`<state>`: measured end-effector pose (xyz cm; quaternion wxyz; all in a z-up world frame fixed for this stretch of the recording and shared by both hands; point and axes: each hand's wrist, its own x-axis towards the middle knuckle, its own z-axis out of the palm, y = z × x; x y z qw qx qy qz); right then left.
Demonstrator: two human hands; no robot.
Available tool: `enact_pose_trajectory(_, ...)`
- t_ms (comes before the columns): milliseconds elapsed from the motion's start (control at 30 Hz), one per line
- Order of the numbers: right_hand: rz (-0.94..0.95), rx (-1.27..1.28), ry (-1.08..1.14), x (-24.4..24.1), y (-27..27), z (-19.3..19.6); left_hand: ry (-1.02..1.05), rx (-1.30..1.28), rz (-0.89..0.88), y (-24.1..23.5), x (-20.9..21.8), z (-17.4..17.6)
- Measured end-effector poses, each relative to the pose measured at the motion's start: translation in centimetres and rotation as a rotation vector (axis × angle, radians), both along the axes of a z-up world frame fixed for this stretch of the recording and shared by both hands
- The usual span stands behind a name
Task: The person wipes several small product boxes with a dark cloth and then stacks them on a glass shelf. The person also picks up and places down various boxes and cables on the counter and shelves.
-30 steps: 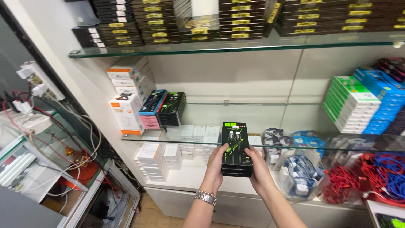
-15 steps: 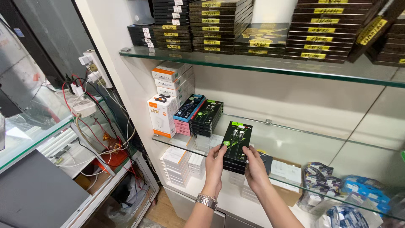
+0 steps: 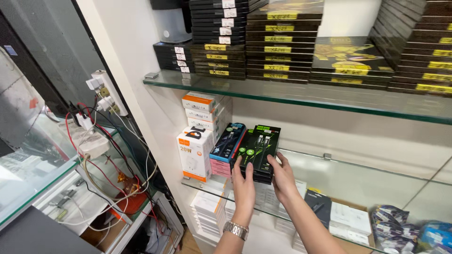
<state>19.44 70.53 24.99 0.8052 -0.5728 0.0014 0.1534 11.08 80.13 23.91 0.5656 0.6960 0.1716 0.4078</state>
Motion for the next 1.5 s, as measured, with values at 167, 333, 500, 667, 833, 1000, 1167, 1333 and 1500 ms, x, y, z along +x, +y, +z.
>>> enact_pose_trajectory(167, -0.064, 0.085, -0.042, 2.2, 3.9, -1.2, -0.003, -0.105, 0.118, 0.2, -0.4, -3.7)
enact_pose_trajectory(333, -0.095, 0.041, -0.031, 3.4, 6.3, -1.0, -0.018, -0.583, -0.22, 3.3, 1.7, -3.7)
enact_pose_trajectory(500, -0.06, 0.016, -0.112, 4.4, 7.7, 0.1, 0.011, -0.66, -0.394, 6.9, 4.7, -2.0)
enact_pose_trajectory(667, -0.003, 0.012, -0.051, 4.5, 7.9, 0.7, 0.042, -0.651, -0.383, 7.1, 5.1, -1.9)
enact_pose_trajectory(833, 0.032, 0.003, -0.017, 4.0, 7.7, 0.9, 0.05, -0.604, -0.359, 6.6, 4.9, -1.6)
enact_pose_trajectory(1000, 0.057, 0.005, -0.051, 4.0, 7.8, 0.2, 0.106, -0.596, -0.361, 6.9, 4.8, -1.3)
enact_pose_trajectory(1167, -0.011, -0.092, 0.052, 3.9, 5.5, -1.2, 0.071, -0.532, -0.441, 4.8, 4.5, -2.1)
enact_pose_trajectory(1333, -0.029, -0.008, -0.02, 1.7, 1.4, -1.9, 0.082, -0.545, -0.547, 1.0, 4.1, -2.9)
enact_pose_trajectory(1500, -0.131, -0.119, -0.066, -2.7, -6.2, 0.2, 0.121, -0.575, -0.641, -4.2, 3.1, -2.3)
